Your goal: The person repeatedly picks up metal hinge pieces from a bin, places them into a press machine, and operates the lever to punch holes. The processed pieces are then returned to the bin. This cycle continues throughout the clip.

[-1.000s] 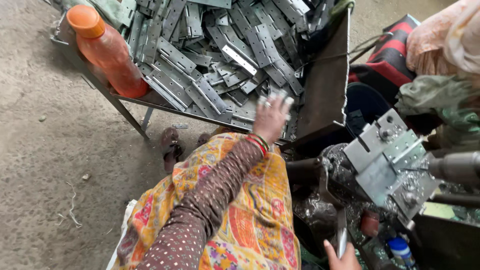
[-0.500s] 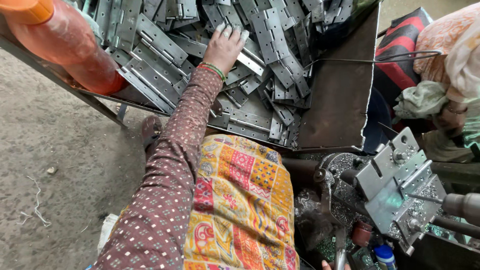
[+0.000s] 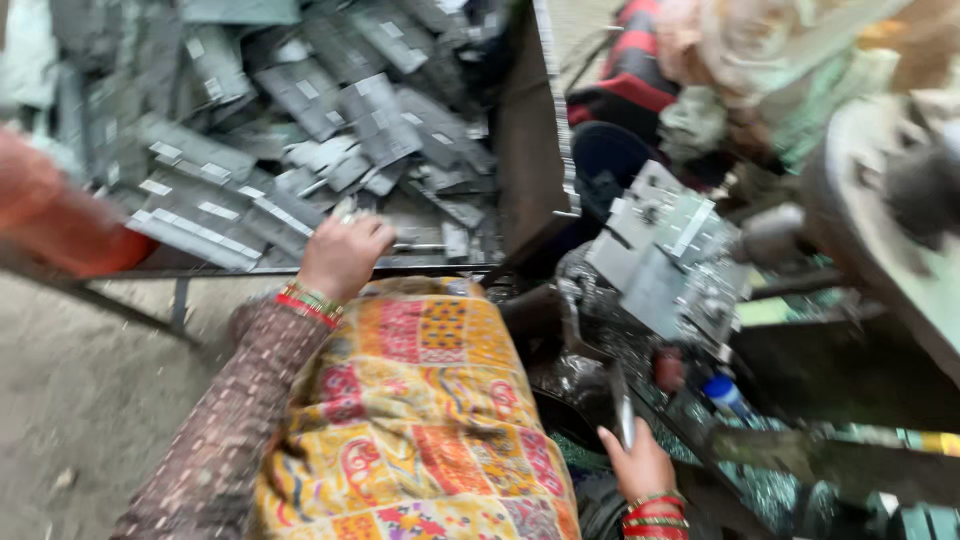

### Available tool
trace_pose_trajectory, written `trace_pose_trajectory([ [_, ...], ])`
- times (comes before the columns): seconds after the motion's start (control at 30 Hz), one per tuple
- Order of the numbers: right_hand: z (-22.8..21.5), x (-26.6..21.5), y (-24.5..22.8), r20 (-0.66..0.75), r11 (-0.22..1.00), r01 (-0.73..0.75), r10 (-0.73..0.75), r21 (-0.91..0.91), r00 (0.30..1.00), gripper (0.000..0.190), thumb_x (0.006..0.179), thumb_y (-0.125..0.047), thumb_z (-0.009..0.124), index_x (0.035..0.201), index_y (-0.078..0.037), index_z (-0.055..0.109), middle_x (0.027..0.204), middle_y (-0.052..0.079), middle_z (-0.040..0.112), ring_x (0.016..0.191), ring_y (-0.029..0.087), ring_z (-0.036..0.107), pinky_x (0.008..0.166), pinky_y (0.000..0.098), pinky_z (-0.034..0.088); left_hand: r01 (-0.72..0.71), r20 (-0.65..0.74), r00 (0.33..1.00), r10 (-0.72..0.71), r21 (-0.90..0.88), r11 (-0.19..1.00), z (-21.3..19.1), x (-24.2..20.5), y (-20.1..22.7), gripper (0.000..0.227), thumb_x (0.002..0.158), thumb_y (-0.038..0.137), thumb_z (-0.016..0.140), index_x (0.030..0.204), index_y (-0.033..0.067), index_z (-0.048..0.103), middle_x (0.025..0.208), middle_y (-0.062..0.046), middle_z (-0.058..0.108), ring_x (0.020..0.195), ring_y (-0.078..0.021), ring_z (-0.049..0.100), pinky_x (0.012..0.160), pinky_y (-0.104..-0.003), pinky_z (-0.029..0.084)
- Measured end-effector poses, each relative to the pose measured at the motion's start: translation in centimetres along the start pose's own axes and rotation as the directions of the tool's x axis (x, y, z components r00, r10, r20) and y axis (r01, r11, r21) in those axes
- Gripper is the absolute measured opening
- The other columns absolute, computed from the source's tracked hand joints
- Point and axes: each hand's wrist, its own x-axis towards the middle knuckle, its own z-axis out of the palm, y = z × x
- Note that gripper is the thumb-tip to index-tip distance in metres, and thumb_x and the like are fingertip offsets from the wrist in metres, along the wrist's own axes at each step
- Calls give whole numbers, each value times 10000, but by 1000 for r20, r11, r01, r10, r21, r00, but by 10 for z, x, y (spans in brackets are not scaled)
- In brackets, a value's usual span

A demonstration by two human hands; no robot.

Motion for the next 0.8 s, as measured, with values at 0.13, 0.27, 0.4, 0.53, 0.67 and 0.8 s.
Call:
trace_pose_trajectory([
  [0.13,-4,-10,-8,-18,998,33,-32,59,999,533,841,-579,664,1069,-105,575,883,253,730,862,476,700,732,564,544,4,235,972,2,-27,1000,-33,22,63,107,899,178,609,997,158,648,933,-33,670,755,-247,701,643,-379,554],
  [0.27,-9,-13,-11,-36,992,71,-68,104,997,549,852,-576,659,1074,-81,569,895,254,732,881,473,700,753,560,544,-100,105,989,104,-44,994,-57,55,127,179,928,161,609,1098,126,651,1036,-53,703,723,-216,697,629,-356,556],
  [0.4,-10,-18,-12,-41,988,82,-77,133,996,554,855,-570,666,1072,-69,575,926,260,726,903,477,691,767,561,540,-215,-255,946,198,-40,976,-72,88,184,264,969,155,623,1222,95,668,1225,-77,708,820,-182,714,660,-329,552],
  [0.53,-12,-20,-15,-24,985,72,-69,158,997,543,861,-559,659,1068,-62,582,940,259,731,911,474,696,777,562,543,-275,-449,859,247,3,961,-51,111,231,183,1022,174,616,1190,109,648,1336,-124,672,1067,-244,730,819,-359,570],
  [0.67,-15,-23,-16,-25,985,72,-69,155,997,551,863,-559,663,1080,-60,578,956,270,728,936,477,690,801,561,541,-370,-191,911,366,13,929,-2,111,279,301,976,229,604,1257,136,654,1321,-77,631,1196,-284,643,1028,-497,499],
  [0.8,-18,-23,-17,-5,982,77,-78,174,997,564,866,-553,672,1099,-53,557,971,279,720,952,486,678,815,568,533,-322,20,946,323,-26,946,35,109,295,500,972,207,551,1465,147,605,1452,-114,567,1311,-285,553,1154,-510,376],
])
